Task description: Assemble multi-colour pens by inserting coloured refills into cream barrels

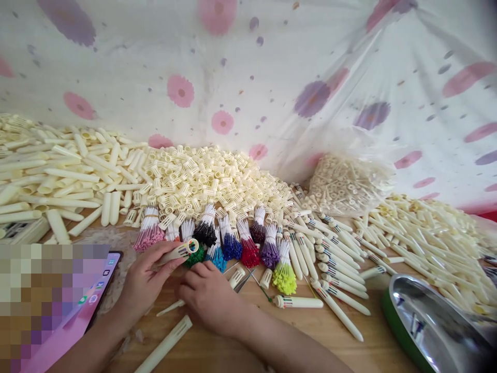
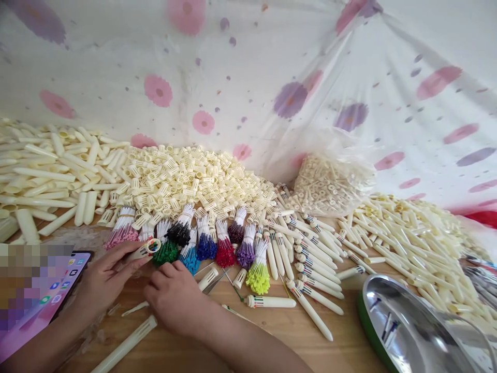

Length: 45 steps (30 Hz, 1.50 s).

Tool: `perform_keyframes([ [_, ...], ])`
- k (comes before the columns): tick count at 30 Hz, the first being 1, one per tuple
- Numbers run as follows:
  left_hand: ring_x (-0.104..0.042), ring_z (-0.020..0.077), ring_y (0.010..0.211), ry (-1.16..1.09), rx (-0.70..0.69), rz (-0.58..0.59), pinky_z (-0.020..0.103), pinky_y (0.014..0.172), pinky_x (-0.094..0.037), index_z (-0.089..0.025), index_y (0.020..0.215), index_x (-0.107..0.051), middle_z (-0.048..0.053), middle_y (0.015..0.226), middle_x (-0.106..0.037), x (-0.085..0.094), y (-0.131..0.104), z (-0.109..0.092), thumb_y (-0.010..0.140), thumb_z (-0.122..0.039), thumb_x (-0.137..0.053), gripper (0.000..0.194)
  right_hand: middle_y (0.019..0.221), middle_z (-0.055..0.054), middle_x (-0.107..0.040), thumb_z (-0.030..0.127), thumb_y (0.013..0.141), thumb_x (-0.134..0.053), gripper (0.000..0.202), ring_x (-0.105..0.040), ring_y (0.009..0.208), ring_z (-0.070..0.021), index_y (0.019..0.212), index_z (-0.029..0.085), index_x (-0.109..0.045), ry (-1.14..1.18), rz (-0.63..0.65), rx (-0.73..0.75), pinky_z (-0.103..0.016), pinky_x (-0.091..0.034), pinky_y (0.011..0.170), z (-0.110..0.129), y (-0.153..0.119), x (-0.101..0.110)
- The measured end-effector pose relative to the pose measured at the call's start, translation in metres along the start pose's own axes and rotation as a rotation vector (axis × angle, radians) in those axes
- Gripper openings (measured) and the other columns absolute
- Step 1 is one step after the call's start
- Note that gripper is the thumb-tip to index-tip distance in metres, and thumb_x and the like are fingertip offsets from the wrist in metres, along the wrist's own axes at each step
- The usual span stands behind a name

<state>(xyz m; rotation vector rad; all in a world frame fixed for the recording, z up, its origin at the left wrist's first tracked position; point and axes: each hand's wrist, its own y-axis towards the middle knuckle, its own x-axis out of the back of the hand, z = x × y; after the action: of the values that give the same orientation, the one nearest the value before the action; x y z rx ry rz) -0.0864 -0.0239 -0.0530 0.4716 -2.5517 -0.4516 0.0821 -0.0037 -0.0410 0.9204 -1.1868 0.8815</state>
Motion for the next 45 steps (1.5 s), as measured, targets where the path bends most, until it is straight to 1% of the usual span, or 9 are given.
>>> perform_keyframes([
  [3, -0.069, 0.0212, 0.082, 0.006, -0.023, 0.004, 0.029, 0.072, -0.057, -0.020, 0.088, -0.069, 0.006, 0.090, -0.074, 0.002, 0.000, -0.001, 0.075, -0.045, -0.062, 0.028, 0.083, -0.006, -0.060, 0.019, 0.086, -0.052, 0.007, -0.047, 0.084, -0.0203, 0.084, 0.015, -0.056, 0.000, 0.022, 0.017, -0.034, -0.038, 0.075, 0.000, 0.003, 0.002],
  [5, -0.069, 0.0202, 0.081, 0.010, -0.064, 0.018, 0.027, 0.072, -0.057, -0.022, 0.088, -0.069, 0.005, 0.089, -0.074, 0.004, 0.001, -0.002, 0.077, -0.041, -0.062, 0.023, 0.083, -0.006, -0.061, 0.019, 0.087, -0.052, 0.006, -0.050, 0.083, -0.0191, 0.087, 0.014, -0.056, 0.114, -0.008, -0.044, -0.031, -0.041, 0.076, -0.005, -0.005, 0.018],
  [9, -0.069, 0.0193, 0.084, 0.054, -0.187, 0.079, 0.027, 0.077, -0.055, -0.026, 0.093, -0.069, 0.002, 0.090, -0.075, 0.007, 0.001, -0.002, 0.080, -0.034, -0.060, 0.017, 0.091, -0.002, -0.062, 0.023, 0.091, -0.049, 0.015, -0.056, 0.082, -0.0120, 0.105, 0.019, -0.052, 0.543, -0.200, -0.251, -0.021, -0.044, 0.072, -0.019, -0.035, 0.073],
  [14, -0.069, 0.0187, 0.085, 0.113, -0.276, 0.116, 0.025, 0.076, -0.056, -0.028, 0.099, -0.069, 0.002, 0.092, -0.074, 0.005, -0.003, 0.003, 0.080, -0.030, -0.061, 0.020, 0.090, -0.003, -0.061, 0.024, 0.091, -0.048, 0.015, -0.055, 0.082, -0.0134, 0.103, 0.019, -0.055, 0.502, -0.380, -0.373, -0.024, -0.044, 0.073, -0.025, -0.053, 0.102],
  [25, -0.069, 0.0178, 0.083, 0.158, -0.333, 0.170, 0.023, 0.076, -0.056, -0.030, 0.098, -0.069, 0.001, 0.090, -0.074, 0.004, -0.006, -0.004, 0.080, -0.030, -0.060, 0.020, 0.089, -0.006, -0.063, 0.024, 0.091, -0.047, 0.016, -0.057, 0.082, -0.0154, 0.104, 0.017, -0.054, 0.392, -0.287, -0.276, -0.025, -0.045, 0.071, -0.017, -0.042, 0.089],
  [29, -0.070, 0.0180, 0.079, 0.156, -0.366, 0.203, 0.023, 0.070, -0.057, -0.029, 0.099, -0.069, 0.003, 0.088, -0.074, 0.005, -0.006, -0.013, 0.081, -0.030, -0.059, 0.020, 0.079, -0.002, -0.062, 0.032, 0.088, -0.053, 0.016, -0.056, 0.068, -0.0124, 0.093, 0.017, -0.051, 0.467, -0.244, -0.327, -0.021, -0.042, 0.060, -0.018, -0.038, 0.082],
  [32, -0.070, 0.0168, 0.073, 0.124, -0.424, 0.255, 0.020, 0.064, -0.057, -0.028, 0.102, -0.068, 0.002, 0.086, -0.074, 0.005, -0.005, -0.020, 0.080, -0.030, -0.062, 0.023, 0.066, 0.000, -0.056, 0.042, 0.092, -0.042, 0.032, -0.050, 0.058, -0.0114, 0.074, 0.018, -0.050, 0.375, -0.314, -0.355, -0.021, -0.035, 0.052, -0.021, -0.032, 0.072],
  [35, -0.070, 0.0167, 0.073, 0.114, -0.500, 0.289, 0.021, 0.064, -0.056, -0.025, 0.109, -0.063, 0.003, 0.085, -0.075, 0.005, -0.004, -0.027, 0.081, -0.026, -0.061, 0.028, 0.057, -0.001, -0.049, 0.038, 0.097, -0.026, 0.046, -0.043, 0.052, -0.0116, 0.060, 0.018, -0.045, 0.248, -0.429, -0.385, -0.023, -0.029, 0.050, -0.024, -0.026, 0.057],
  [45, -0.070, 0.0169, 0.068, 0.401, -0.591, 0.230, 0.023, 0.061, -0.054, -0.019, 0.102, -0.064, 0.005, 0.081, -0.075, 0.000, -0.012, -0.026, 0.083, -0.012, -0.050, 0.025, 0.046, 0.004, -0.030, 0.042, 0.092, -0.027, 0.047, -0.022, 0.043, -0.0088, 0.051, 0.021, -0.027, 0.680, -0.339, -0.822, -0.023, -0.019, 0.041, -0.023, -0.014, 0.011],
])
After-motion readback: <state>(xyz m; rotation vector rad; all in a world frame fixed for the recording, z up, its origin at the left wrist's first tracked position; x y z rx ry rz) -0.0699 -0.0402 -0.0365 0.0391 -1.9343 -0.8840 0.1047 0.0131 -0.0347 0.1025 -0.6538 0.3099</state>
